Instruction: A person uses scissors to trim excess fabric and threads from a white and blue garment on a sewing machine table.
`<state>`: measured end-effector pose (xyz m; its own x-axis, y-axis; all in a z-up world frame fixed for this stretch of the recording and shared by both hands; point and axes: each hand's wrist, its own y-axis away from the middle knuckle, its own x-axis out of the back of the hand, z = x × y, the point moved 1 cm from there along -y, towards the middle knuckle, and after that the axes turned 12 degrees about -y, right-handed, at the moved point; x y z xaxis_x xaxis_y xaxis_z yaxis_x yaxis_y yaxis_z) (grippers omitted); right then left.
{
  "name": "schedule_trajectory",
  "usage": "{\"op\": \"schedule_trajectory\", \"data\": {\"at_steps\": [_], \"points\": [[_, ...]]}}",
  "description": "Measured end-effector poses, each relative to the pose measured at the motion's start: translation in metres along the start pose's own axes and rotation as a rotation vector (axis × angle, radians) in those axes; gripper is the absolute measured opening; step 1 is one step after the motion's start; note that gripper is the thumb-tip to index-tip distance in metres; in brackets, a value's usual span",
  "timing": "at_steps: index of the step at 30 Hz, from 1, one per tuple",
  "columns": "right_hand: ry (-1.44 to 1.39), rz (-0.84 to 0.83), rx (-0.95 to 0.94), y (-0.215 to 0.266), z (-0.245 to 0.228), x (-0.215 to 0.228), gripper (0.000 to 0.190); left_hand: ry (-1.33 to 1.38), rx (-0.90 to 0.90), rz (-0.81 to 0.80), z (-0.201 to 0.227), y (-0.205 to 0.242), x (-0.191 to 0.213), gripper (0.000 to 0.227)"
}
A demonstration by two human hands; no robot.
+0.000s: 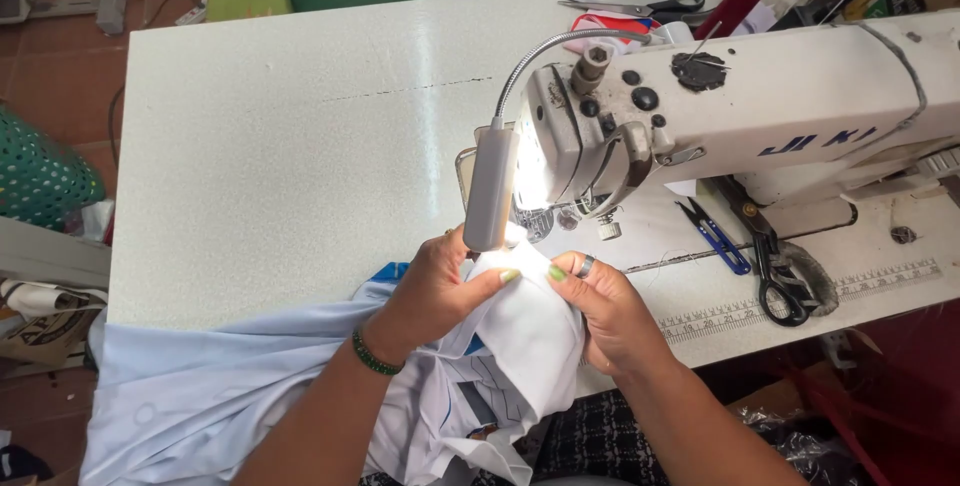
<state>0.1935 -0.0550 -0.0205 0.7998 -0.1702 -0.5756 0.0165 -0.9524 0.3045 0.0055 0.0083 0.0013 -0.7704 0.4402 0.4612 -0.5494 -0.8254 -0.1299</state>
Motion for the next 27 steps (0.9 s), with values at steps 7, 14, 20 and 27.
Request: {"op": "schedule_trajectory", "data": {"at_steps": [7, 14, 20, 27], "points": [[-0.023, -0.011, -0.065, 0.002, -0.001, 0.011, 0.025, -0.244, -0.253, -0.019, 0.028, 0.01, 0.005, 0.023], [0.071, -0.053, 0.041, -0.001, 0.003, 0.016, 0.016, -0.448, -0.232, 0.005, 0.031, 0.004, 0.004, 0.015], [0.293, -0.116, 0.09, 0.003, -0.004, 0.01, 0.021, -0.104, -0.085, -0.054, 0.017, 0.007, -0.005, 0.019], [0.416, -0.159, 0.126, 0.005, -0.012, -0.002, 0.02, 0.045, -0.013, -0.05, 0.009, 0.005, -0.005, 0.023]]}}
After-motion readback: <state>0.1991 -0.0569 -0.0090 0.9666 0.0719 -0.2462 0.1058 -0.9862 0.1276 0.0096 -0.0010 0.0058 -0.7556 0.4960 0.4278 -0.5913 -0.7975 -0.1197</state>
